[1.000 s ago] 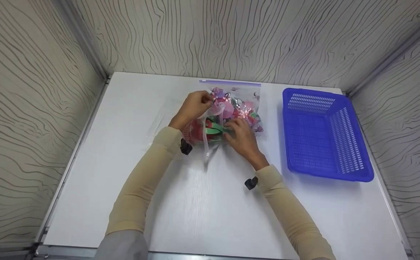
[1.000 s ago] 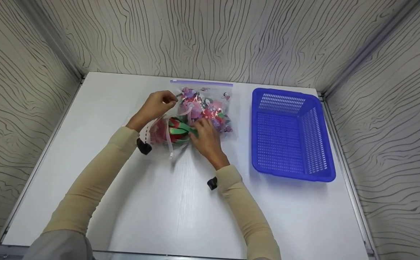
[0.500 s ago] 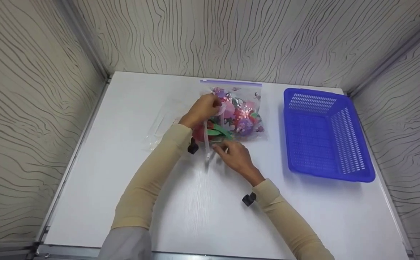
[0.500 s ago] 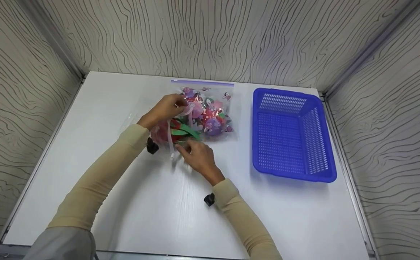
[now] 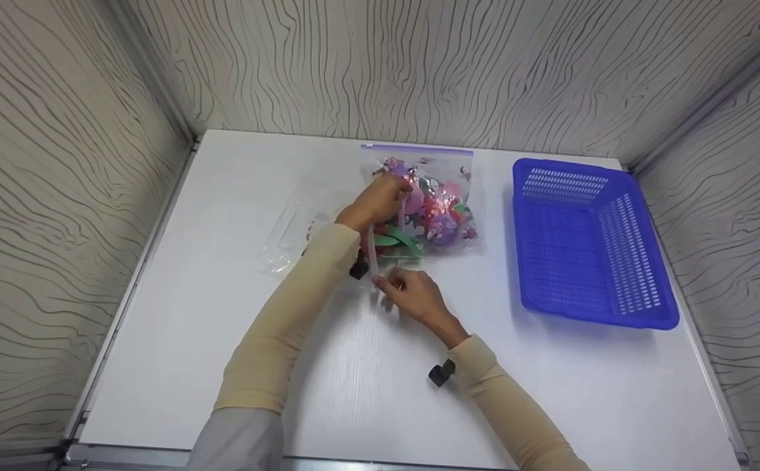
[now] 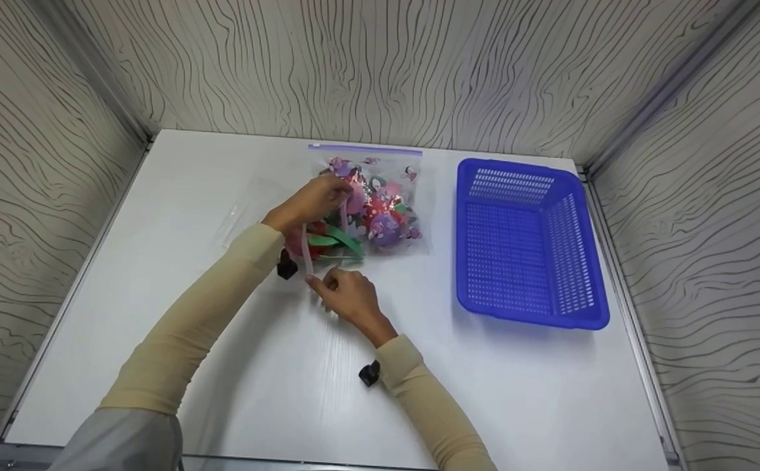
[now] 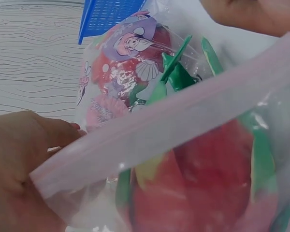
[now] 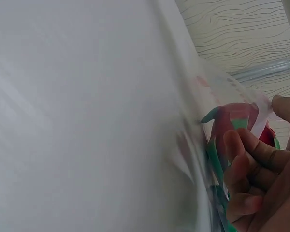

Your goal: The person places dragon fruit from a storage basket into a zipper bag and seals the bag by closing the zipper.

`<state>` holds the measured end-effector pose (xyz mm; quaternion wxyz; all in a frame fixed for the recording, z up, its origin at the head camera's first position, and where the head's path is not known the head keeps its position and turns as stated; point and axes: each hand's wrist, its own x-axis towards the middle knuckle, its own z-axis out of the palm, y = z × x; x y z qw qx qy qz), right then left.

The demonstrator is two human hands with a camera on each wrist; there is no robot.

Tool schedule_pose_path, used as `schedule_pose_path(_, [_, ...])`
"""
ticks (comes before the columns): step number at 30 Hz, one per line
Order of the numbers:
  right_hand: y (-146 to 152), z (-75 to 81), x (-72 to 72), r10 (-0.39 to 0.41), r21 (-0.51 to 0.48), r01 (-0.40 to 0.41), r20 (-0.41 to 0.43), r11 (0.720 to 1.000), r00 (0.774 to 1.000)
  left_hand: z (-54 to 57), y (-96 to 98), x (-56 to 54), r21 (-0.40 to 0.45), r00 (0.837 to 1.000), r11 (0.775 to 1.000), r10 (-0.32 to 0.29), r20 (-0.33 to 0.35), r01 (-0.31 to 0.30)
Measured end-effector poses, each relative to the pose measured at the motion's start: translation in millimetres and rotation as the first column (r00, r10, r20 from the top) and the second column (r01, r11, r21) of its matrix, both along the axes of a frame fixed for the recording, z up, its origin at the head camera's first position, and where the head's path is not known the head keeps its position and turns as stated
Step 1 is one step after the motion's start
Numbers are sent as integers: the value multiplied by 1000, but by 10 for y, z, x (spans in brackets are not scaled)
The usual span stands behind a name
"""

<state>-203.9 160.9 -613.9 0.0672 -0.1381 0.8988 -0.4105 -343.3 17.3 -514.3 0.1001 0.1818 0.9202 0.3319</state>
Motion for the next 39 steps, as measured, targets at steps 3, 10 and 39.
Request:
schedule_pose_path(3, [-26, -8, 11, 6, -26, -5, 12, 1000, 1000, -24, 8, -1, -2, 1000, 1000, -17, 3, 17])
schedule_pose_path(10, [-111, -6, 44, 21, -89, -18, 36, 996, 999, -47, -5, -8, -12, 1000, 1000, -12, -4, 12])
schedule_pose_path(39, [-42, 29, 34, -117, -201, 103, -60, 974, 991, -5, -234, -26, -6, 997, 997, 73, -34, -73])
